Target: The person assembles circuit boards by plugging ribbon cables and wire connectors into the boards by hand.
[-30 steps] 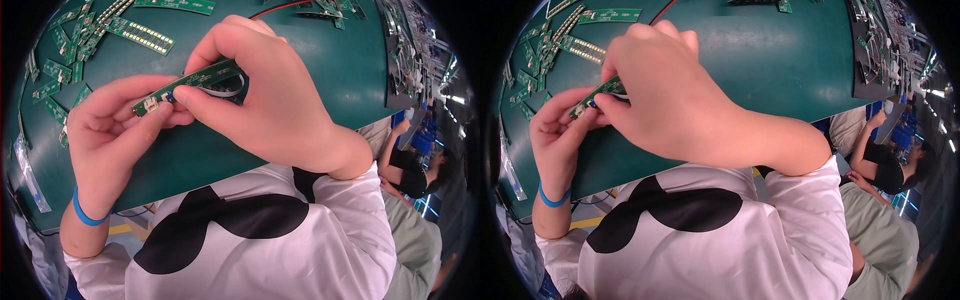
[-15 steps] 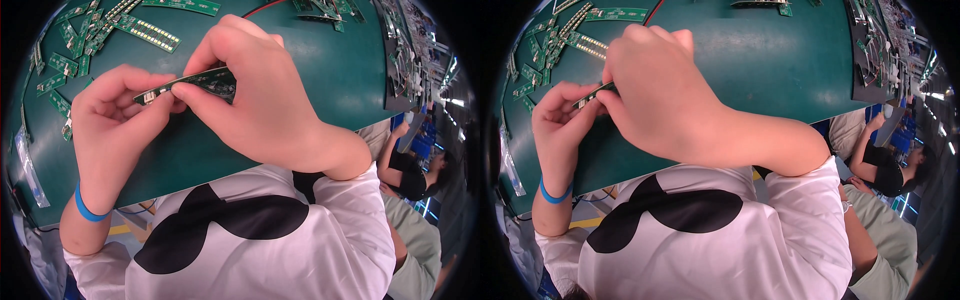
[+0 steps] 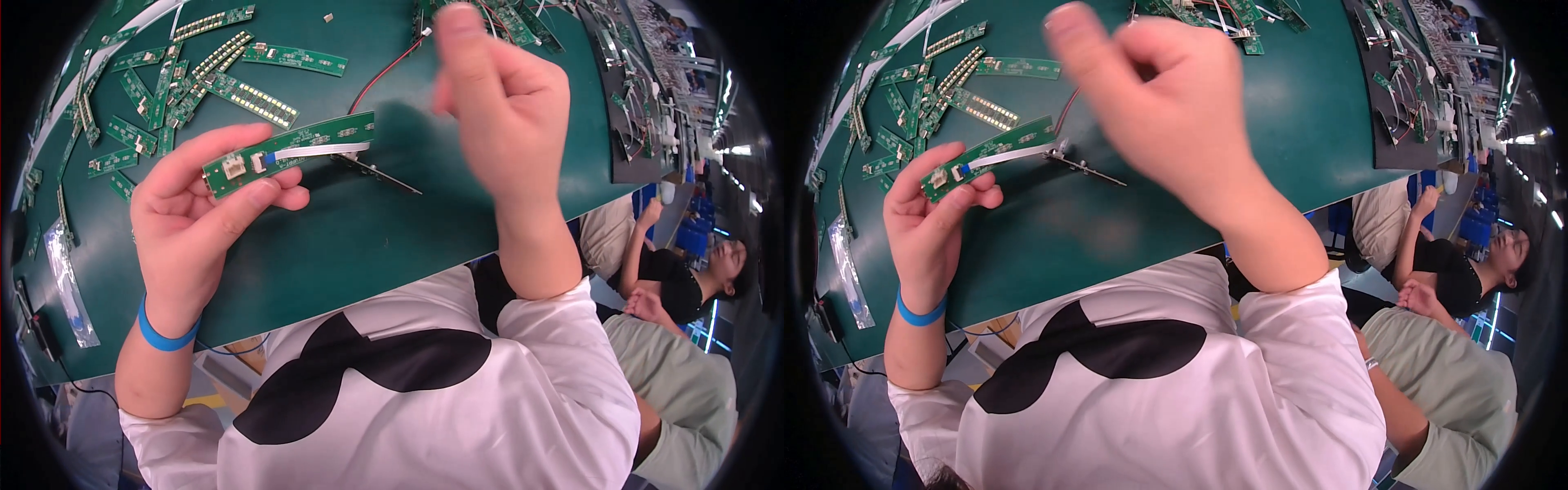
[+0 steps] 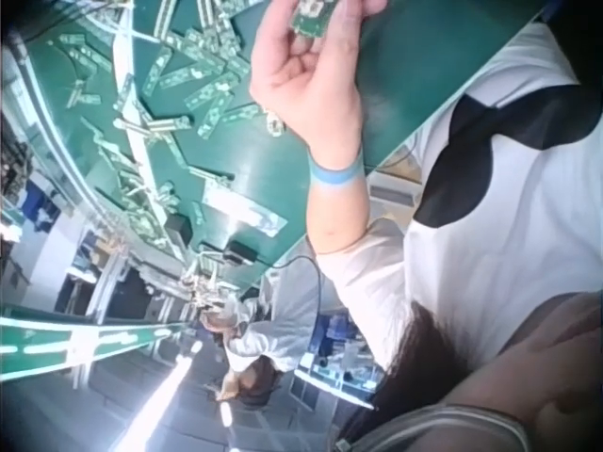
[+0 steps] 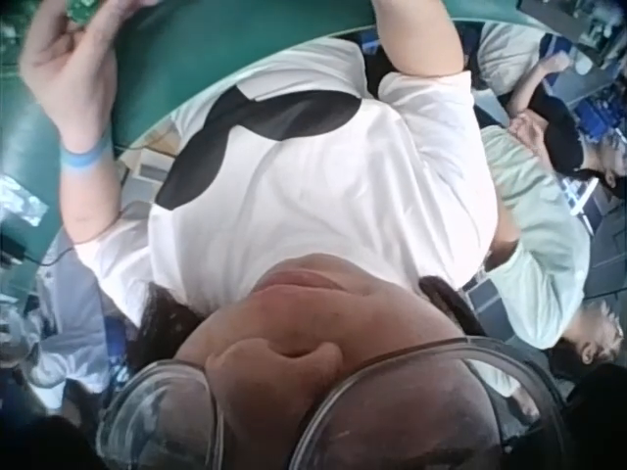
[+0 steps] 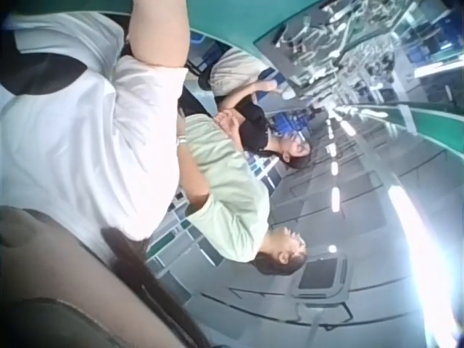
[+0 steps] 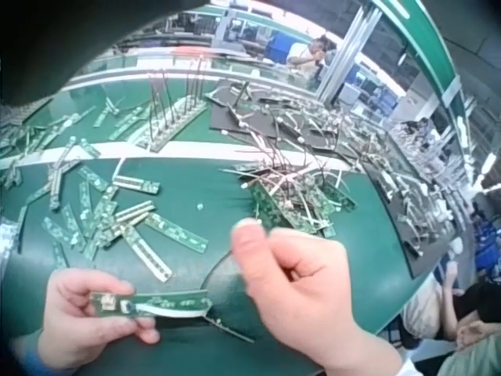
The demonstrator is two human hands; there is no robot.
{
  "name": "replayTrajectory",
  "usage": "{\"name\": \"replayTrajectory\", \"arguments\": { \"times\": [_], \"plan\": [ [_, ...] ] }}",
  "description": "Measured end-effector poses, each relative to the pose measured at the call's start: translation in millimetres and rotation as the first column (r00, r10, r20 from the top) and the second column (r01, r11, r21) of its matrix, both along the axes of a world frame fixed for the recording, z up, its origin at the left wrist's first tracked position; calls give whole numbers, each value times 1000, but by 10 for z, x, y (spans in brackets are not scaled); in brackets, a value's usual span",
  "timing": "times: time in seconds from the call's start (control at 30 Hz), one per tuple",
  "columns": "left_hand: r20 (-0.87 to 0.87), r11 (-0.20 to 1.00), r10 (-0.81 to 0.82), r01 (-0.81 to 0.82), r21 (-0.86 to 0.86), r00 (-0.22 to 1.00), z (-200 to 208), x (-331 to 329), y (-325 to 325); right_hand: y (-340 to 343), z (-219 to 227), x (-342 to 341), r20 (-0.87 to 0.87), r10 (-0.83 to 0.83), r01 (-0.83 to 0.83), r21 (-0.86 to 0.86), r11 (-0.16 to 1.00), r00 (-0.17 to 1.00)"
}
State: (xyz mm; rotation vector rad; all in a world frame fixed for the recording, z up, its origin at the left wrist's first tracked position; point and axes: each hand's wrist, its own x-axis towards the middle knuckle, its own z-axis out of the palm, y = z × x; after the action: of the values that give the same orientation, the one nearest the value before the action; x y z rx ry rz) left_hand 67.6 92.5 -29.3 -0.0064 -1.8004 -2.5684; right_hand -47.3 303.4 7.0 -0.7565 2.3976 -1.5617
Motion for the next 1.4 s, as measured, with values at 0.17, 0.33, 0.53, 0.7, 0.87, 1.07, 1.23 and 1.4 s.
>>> {"name": "replayTrajectory", "arguments": {
  "times": [0.17,0.33,0.53,0.7,0.87,1.07,1.23,1.4],
  "plan": [
    [-65,994,25,-32,-107,998,12,-10,20,-97,-175,-101,134,-157,53,569,821,978],
    [-260,876,-37,-94,-473,965,1,60,-46,-368,-365,-116,-195,-46,158,611,776,980],
    [-442,770,2,-284,-572,897,24,82,-39,-369,-240,-90,-75,-38,79,661,746,996],
    [-559,782,-1,-348,-517,829,100,78,27,-426,-191,-21,89,16,-68,624,778,996],
    [-585,812,-107,-268,-518,804,62,128,4,-518,-337,59,-95,83,-14,567,824,992],
    [-583,892,-41,-233,-387,812,57,138,31,-490,-436,3,-122,112,-138,-233,963,986],
    [-320,975,149,-193,-109,935,28,118,46,-376,-190,166,-106,285,-302,-224,927,953],
    [-246,980,155,-181,-84,957,41,139,74,-345,-286,106,-284,481,-553,-291,781,829]
  ]
}}
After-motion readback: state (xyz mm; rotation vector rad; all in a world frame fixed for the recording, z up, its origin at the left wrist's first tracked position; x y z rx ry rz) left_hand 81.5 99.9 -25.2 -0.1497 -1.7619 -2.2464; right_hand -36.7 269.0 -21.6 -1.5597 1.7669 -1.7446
